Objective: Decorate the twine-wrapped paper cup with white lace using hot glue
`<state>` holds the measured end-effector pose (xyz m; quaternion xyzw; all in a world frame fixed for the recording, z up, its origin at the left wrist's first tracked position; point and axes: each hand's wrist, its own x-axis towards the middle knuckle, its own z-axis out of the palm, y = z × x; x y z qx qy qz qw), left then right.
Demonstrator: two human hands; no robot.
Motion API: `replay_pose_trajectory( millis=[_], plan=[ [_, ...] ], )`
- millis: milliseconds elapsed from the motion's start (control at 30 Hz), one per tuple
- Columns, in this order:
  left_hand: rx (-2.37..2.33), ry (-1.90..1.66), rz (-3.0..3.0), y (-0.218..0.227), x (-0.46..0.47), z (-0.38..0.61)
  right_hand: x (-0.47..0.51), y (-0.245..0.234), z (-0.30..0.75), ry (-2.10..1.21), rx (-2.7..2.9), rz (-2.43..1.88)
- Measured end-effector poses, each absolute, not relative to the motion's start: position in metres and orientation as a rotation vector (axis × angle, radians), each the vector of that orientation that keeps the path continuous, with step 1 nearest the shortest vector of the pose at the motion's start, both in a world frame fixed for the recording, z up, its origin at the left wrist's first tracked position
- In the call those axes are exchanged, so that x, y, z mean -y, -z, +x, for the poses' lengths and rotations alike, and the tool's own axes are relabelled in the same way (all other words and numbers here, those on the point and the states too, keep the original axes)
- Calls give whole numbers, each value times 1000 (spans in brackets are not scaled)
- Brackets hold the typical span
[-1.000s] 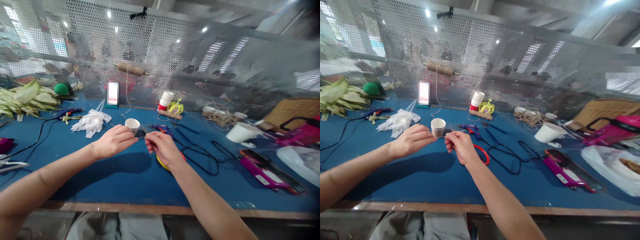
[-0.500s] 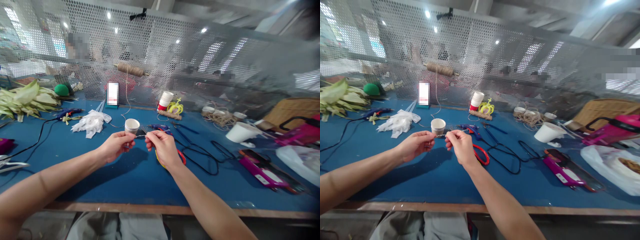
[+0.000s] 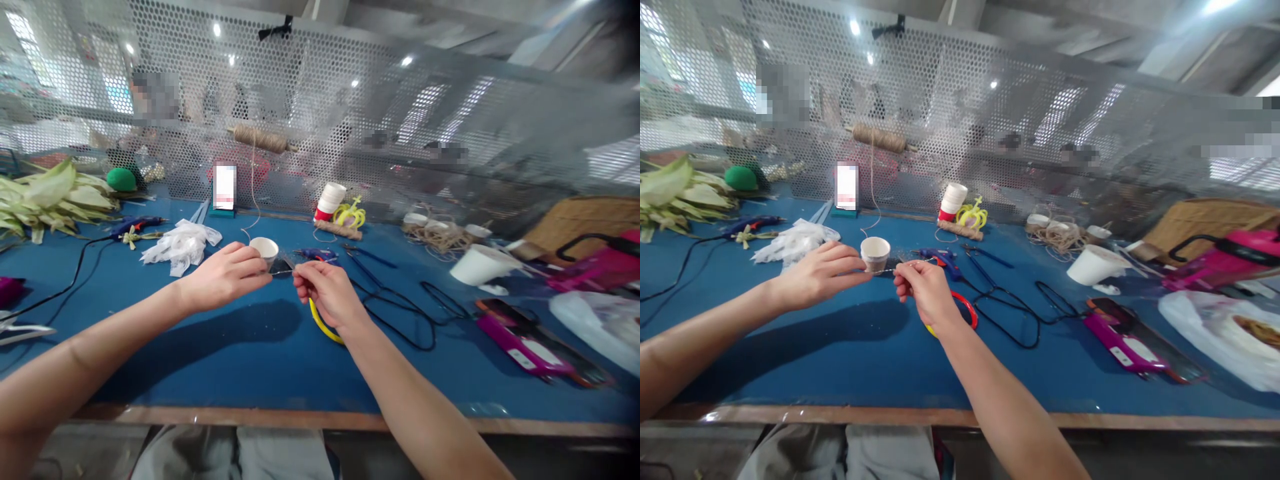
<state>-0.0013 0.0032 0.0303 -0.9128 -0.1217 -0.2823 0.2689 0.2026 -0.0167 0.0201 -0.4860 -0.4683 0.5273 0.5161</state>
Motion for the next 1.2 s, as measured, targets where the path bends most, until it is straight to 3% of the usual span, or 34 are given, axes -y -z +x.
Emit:
replay_pose_trajectory(
  millis=[200, 333, 433, 600, 667, 1200],
  plan=[
    [205, 859, -2464, -26, -5, -5, 16, -21, 201, -1338, 1118, -1170],
    [360, 1116, -2514, -15, -3, -1, 20, -24, 198, -1348, 1097, -1152],
    [898, 1535, -2688, -8, 4, 11, 24, -24, 195, -1268, 1096, -1125],
    [2341, 2549, -2877, -4, 14, 28, 25, -20, 196, -1025, 1206, -1100],
    [2556, 2750, -2793, -5, 14, 29, 23, -18, 197, -1015, 1243, -1109],
    [1945, 2447, -2855, -5, 18, 34, 25, -16, 189, -1401, 1154, -1056]
  ],
)
